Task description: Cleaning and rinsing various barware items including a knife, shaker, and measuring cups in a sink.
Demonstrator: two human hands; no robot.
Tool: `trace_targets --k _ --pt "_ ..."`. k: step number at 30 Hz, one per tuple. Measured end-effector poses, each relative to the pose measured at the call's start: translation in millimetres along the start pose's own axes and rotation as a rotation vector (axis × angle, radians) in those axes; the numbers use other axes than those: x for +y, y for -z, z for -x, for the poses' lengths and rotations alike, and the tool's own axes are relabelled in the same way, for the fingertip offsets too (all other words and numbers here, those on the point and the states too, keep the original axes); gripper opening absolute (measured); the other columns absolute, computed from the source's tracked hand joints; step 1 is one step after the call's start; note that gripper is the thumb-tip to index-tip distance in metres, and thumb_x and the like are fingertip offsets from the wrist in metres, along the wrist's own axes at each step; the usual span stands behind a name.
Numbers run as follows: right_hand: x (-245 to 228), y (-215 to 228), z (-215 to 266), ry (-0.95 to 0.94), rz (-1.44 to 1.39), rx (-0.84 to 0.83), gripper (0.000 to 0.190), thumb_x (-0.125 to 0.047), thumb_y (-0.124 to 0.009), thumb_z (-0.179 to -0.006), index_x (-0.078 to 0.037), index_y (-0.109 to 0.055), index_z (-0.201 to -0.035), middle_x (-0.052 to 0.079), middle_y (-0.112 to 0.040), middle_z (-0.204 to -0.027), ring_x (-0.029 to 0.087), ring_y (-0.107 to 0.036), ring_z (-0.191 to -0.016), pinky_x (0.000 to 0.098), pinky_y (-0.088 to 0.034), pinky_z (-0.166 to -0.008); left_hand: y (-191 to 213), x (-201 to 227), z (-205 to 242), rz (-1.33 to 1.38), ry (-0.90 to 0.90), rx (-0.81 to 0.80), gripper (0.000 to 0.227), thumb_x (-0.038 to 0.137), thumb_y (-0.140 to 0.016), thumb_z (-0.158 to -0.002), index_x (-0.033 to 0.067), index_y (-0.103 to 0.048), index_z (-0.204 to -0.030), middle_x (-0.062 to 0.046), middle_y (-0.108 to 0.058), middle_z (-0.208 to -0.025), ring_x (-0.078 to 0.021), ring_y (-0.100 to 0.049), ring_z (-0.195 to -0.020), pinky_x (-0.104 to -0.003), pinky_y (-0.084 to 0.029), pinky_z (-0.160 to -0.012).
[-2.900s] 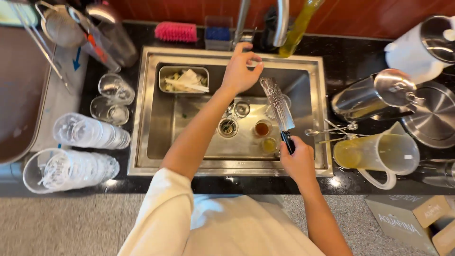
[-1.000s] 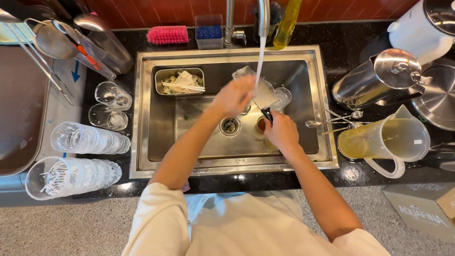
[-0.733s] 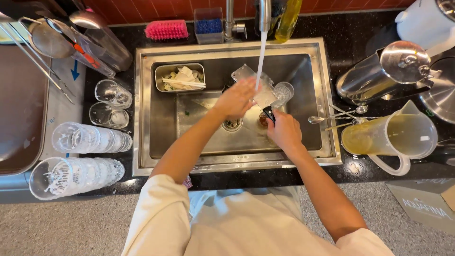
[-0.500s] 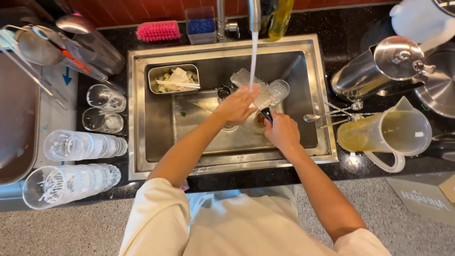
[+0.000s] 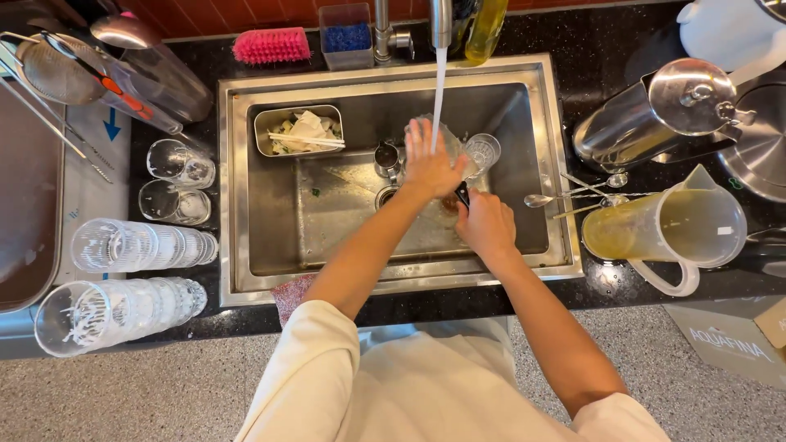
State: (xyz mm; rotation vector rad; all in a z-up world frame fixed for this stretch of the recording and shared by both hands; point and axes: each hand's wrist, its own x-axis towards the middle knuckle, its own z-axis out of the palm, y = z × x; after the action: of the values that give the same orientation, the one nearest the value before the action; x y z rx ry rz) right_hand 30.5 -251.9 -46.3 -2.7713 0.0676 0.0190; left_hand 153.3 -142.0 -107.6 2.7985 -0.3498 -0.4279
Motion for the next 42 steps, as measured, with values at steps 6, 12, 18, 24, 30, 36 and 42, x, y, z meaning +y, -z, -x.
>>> trace_targets --k 6,12,18,24,30,36,42 --pt "-0.6 4.6 0.9 -0.002 -0.014 0.003 0.023 -0.021 -0.069 -0.09 0.0 -0.069 -0.097 0.022 -0.072 -0.088 0.045 -0.069 -0.08 0.0538 -0.055 -0.073 9.3 -17.9 -23.8 0.051 -0.023 0.052 0.099 0.068 -0.032 -0.097 -0.0108 -0.017 -0.156 -0.027 -0.006 -0.164 -0.0403 0.005 -0.153 -0.051 0.002 -0.122" --pt "-3.3 -1.8 -8.2 -0.023 0.005 -0.017 0.025 -0.022 -0.069 -0.09 0.001 -0.069 -0.098 0.024 -0.071 -0.086 0.045 -0.07 -0.079 0.0541 -0.055 -0.072 -9.8 -31.6 -42.2 0.169 -0.024 0.341 0.03 0.023 -0.051 -0.091 0.0048 -0.069 -0.107 -0.017 -0.071 -0.117 -0.0366 -0.071 -0.105 -0.045 -0.055 -0.094" --pt "3.1 -7.5 -15.3 -0.075 0.027 -0.098 0.024 -0.024 -0.07 -0.089 0.0 -0.072 -0.091 0.026 -0.072 -0.087 0.046 -0.07 -0.082 0.0542 -0.056 -0.075 -47.0 -15.3 -54.2 1.104 0.485 0.513 0.059 0.04 -0.051 -0.109 -0.0085 -0.062 -0.077 -0.028 -0.062 -0.07 -0.0387 -0.057 -0.065 -0.048 -0.046 -0.066" --pt "8.0 -12.2 -14.3 -0.086 0.023 -0.129 0.024 -0.023 -0.07 -0.088 0.0 -0.073 -0.088 0.026 -0.072 -0.088 0.046 -0.07 -0.084 0.0538 -0.056 -0.078 -118.6 -24.4 -98.7 1.359 0.355 0.709 0.033 0.023 -0.053 -0.102 0.0029 -0.073 -0.085 -0.012 -0.073 -0.077 -0.0189 -0.064 -0.07 -0.037 -0.053 -0.07" --pt "8.0 -12.4 -14.0 -0.114 0.009 -0.136 0.023 -0.024 -0.07 -0.089 -0.001 -0.073 -0.092 0.025 -0.072 -0.089 0.046 -0.069 -0.085 0.0538 -0.055 -0.078 -94.3 -13.4 -87.5 1.22 0.495 0.763 0.013 0.013 -0.065 -0.09 0.0024 -0.072 -0.087 -0.014 -0.074 -0.077 -0.0212 -0.07 -0.07 -0.038 -0.056 -0.068" --pt "5.8 -9.7 -11.4 -0.108 -0.047 -0.1 0.023 -0.024 -0.07 -0.091 -0.002 -0.073 -0.096 0.024 -0.073 -0.09 0.045 -0.069 -0.086 0.0538 -0.055 -0.078 -68.3 -24.1 -66.6 0.909 0.645 0.586 0.044 0.029 -0.058 -0.113 -0.0006 -0.073 -0.084 -0.02 -0.069 -0.082 -0.0408 -0.065 -0.074 -0.051 -0.049 -0.075" --pt "5.3 -1.8 -8.1 0.003 -0.093 0.016 0.031 -0.02 -0.072 -0.086 -0.001 -0.073 -0.11 0.022 -0.072 -0.09 0.044 -0.069 -0.081 0.052 -0.055 -0.075 -49.4 -41.7 -11.4 0.963 0.124 0.708 0.046 0.001 -0.051 -0.073 0.0046 -0.061 -0.117 -0.015 -0.061 -0.095 -0.035 -0.061 -0.096 -0.046 -0.051 -0.091"
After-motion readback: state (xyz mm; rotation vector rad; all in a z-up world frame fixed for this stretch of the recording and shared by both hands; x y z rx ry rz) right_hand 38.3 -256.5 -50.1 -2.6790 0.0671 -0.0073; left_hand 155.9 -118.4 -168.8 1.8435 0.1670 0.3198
